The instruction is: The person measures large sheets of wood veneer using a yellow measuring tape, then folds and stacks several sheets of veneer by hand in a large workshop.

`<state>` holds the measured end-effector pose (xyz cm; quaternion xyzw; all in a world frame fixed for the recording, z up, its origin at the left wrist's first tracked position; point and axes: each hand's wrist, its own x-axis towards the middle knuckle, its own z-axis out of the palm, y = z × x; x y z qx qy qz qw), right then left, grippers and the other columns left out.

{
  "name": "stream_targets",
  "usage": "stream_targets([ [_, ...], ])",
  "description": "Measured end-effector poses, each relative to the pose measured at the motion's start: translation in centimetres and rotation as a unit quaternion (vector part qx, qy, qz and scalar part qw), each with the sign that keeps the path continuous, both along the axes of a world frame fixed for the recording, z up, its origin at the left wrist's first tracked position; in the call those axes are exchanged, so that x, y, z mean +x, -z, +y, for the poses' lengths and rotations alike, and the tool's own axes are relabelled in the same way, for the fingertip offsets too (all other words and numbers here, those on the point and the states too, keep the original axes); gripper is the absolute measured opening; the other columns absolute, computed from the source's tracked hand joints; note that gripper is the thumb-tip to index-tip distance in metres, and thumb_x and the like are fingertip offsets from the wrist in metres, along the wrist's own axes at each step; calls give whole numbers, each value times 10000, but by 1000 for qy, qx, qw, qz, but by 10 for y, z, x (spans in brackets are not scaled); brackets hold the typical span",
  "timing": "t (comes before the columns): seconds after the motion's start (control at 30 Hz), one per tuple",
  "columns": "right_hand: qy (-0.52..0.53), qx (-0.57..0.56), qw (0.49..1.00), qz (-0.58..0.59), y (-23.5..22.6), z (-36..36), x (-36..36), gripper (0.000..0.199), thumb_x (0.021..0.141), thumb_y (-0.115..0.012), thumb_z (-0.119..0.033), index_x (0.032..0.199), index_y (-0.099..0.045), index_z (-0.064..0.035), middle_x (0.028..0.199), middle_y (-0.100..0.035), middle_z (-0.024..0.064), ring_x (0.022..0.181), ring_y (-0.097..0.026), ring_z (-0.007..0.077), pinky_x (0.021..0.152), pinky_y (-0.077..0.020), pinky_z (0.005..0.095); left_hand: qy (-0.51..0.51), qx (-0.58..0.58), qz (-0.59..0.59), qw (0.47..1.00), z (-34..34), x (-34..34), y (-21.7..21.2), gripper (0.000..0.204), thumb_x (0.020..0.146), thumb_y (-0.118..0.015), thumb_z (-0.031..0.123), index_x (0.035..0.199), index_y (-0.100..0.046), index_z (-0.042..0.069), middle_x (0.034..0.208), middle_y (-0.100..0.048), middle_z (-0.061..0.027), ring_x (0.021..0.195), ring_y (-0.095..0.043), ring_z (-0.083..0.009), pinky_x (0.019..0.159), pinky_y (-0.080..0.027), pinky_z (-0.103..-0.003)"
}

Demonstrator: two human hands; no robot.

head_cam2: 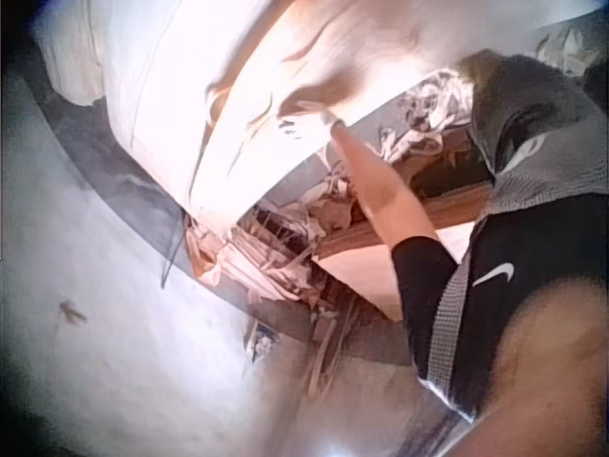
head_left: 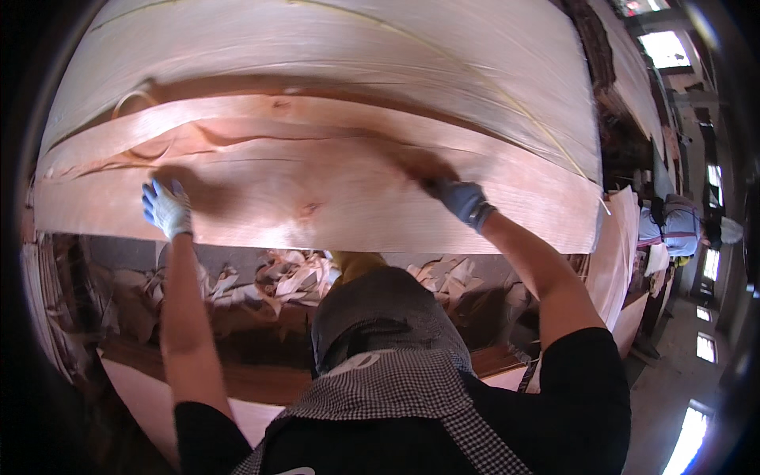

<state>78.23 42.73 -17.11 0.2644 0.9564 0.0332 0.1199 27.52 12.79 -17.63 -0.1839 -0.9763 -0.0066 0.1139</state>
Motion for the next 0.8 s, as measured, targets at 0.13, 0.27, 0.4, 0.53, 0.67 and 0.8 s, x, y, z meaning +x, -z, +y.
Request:
stream_targets([
  [0.13, -83, -63, 981, 164, -8, 7, -1, 265, 895, -395, -208, 1101, -546, -280, 604, -588, 92, 472, -586, 244, 354, -422, 362, 408, -9, 20, 913, 96, 261, -40, 554, 790, -508, 218, 1301, -366, 58, 1377, -330, -125, 1271, -305, -268, 1066, -116, -521],
  [0.27, -15, -156, 972, 176, -3, 12, -13, 290, 889, -403, -367, 954, -559, -130, 824, -642, 124, 694, -632, 290, 547, -482, 424, 485, 67, -159, 857, 149, 385, -9, 449, 777, -500, 174, 1211, -475, 58, 1310, -425, -90, 1248, -345, -239, 1071, -99, -537],
  [0.4, 39, -188, 975, 108, 0, 35, 1, 277, 878, -421, -360, 999, -555, -150, 859, -650, 108, 777, -636, 288, 622, -490, 422, 468, 42, -127, 874, 174, 397, 5, 419, 736, -525, 79, 1155, -519, 73, 1255, -483, -78, 1191, -415, -214, 1079, -112, -519],
  [0.53, 61, -244, 964, 92, -55, 84, 117, 248, 885, -406, -294, 1043, -545, -163, 866, -650, 90, 761, -643, 279, 625, -494, 427, 399, -27, -111, 910, 188, 428, -20, 426, 726, -524, 94, 1152, -533, 83, 1246, -500, -58, 1173, -439, -175, 1091, -89, -490],
  [0.67, 31, -157, 983, 89, -1, 170, 316, 252, 902, -382, -308, 1069, -526, -185, 816, -648, 87, 651, -641, 265, 501, -493, 403, 356, -45, -29, 933, 213, 439, -3, 439, 749, -457, 88, 1180, -525, 37, 1254, -500, -72, 1159, -459, -175, 1093, -113, -439],
  [0.8, 17, -55, 998, -14, -20, 226, 475, 164, 883, -404, -201, 953, -521, -111, 593, -596, 75, 499, -614, 238, 369, -438, 381, 324, -87, 7, 942, 175, 422, 55, 459, 784, -432, 82, 1239, -471, 29, 1273, -485, -76, 1173, -448, -166, 1077, -161, -426],
])
